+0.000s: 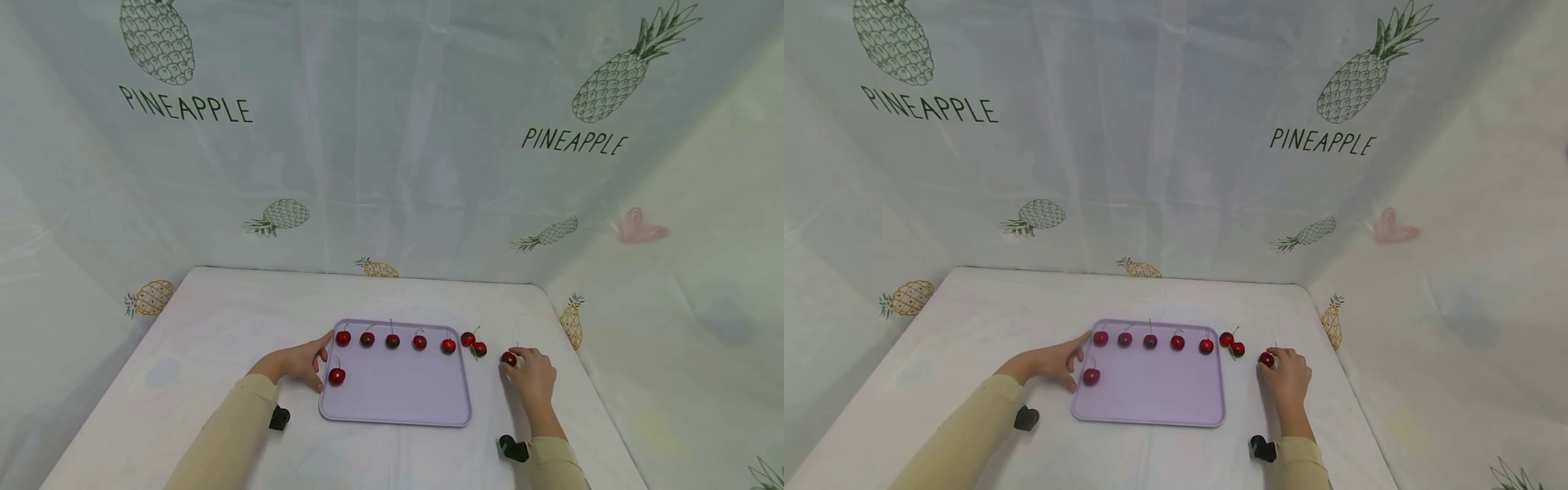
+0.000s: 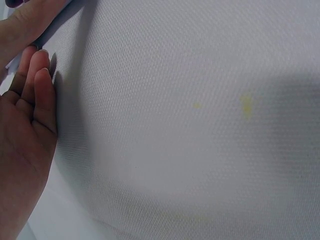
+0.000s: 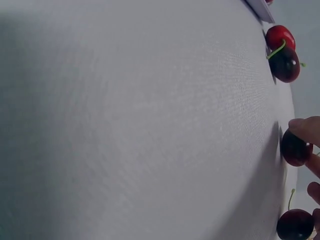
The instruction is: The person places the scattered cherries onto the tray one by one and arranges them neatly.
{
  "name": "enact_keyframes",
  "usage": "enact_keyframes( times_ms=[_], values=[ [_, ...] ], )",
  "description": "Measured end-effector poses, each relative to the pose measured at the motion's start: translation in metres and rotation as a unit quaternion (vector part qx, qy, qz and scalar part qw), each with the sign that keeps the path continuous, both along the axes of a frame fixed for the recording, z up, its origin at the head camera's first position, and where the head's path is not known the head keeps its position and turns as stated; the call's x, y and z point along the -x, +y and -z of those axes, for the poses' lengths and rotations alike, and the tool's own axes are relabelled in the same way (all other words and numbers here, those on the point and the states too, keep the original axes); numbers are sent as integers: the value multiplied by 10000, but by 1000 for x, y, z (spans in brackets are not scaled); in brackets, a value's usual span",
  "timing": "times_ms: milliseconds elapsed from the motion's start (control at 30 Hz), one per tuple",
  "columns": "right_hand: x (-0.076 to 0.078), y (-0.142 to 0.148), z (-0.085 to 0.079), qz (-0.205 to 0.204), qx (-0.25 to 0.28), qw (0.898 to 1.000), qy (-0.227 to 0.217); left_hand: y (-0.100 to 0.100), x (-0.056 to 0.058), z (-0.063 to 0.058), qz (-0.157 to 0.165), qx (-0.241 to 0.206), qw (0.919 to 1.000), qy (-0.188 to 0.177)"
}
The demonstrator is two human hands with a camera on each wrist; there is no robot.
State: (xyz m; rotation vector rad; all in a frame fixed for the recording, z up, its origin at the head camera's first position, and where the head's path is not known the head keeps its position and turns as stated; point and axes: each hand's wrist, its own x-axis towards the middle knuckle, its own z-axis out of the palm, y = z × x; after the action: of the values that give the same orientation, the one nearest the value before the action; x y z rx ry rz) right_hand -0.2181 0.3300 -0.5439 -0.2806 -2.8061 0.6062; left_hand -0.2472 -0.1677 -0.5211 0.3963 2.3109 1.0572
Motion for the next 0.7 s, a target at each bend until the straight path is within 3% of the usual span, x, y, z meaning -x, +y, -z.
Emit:
enact_keyframes(
  times_ms=[267, 700],
  values=[
    [1, 1, 3, -107, -45, 9999, 20, 0, -1, 0, -23, 9, 10000, -15],
    [-2, -20, -3, -400, 421, 9980, 266, 0, -1, -2, -5, -12, 10000, -2]
  ],
)
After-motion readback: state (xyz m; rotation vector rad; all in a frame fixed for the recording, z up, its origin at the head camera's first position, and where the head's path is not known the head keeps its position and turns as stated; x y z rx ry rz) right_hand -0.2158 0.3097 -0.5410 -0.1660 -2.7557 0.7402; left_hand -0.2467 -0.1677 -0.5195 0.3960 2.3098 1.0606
